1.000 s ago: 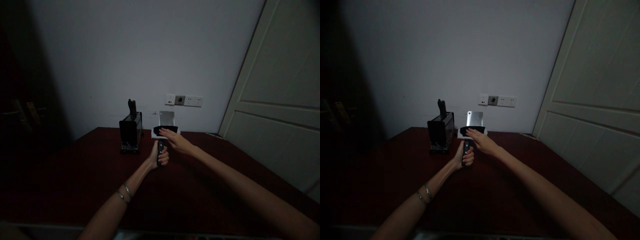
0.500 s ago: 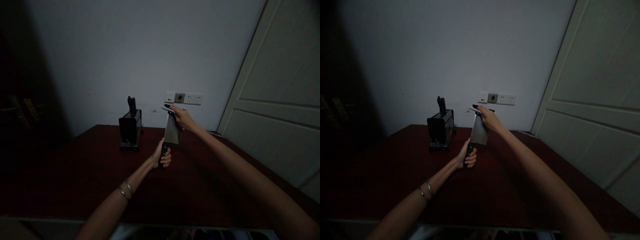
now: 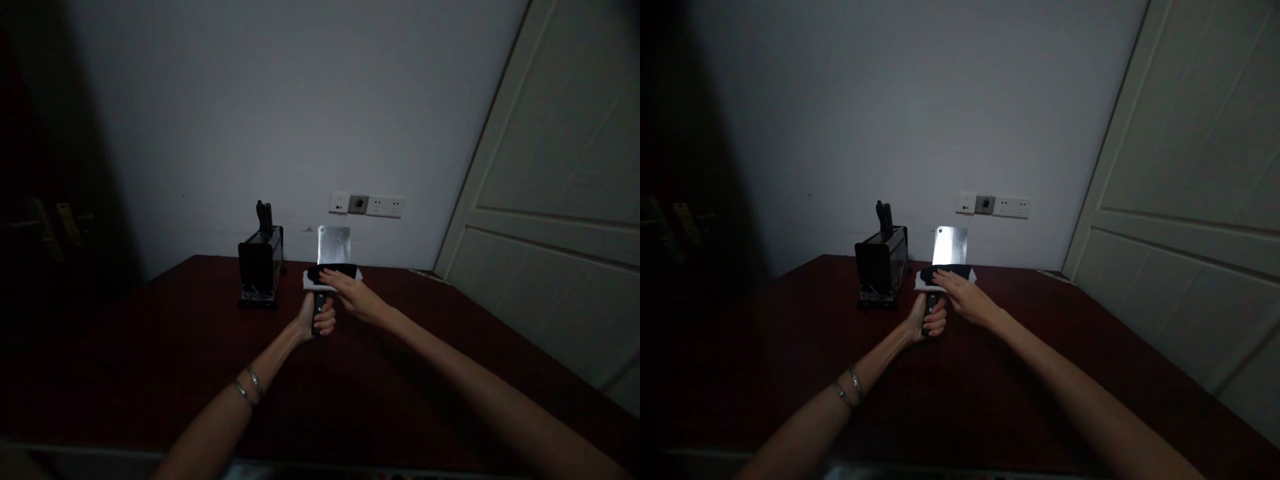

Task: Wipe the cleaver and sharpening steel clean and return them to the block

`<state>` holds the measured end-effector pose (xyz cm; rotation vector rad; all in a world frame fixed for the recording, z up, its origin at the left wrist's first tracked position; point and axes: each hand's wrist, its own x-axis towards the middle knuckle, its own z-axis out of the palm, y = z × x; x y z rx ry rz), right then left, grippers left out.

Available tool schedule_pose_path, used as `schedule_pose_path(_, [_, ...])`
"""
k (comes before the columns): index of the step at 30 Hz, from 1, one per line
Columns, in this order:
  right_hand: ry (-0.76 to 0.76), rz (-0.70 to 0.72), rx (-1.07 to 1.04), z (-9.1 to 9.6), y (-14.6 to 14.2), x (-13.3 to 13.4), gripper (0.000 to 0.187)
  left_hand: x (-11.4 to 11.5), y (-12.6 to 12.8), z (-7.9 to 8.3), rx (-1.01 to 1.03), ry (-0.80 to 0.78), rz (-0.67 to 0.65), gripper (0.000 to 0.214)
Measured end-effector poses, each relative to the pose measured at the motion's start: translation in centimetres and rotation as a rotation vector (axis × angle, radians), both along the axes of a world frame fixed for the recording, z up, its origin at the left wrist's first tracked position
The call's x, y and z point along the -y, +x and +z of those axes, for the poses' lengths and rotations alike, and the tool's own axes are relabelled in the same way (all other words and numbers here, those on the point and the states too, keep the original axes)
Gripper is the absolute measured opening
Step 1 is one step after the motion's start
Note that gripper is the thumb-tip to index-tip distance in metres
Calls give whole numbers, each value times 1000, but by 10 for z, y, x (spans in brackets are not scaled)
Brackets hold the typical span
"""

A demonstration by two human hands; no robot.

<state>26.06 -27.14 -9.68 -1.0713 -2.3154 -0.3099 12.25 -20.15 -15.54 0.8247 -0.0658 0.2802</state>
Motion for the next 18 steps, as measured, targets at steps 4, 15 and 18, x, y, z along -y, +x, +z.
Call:
schedule_pose_path(4, [50, -75, -62, 24, 16, -19, 47, 7, 2, 4, -25, 2, -59, 66])
schedule_pose_path(15, [179, -243, -514, 86, 45, -31, 34, 0, -3, 3, -35, -12, -86, 67])
schedule_pose_path(18, [312, -263, -654, 94, 48, -24, 35, 2, -2, 4, -36, 1, -97, 67])
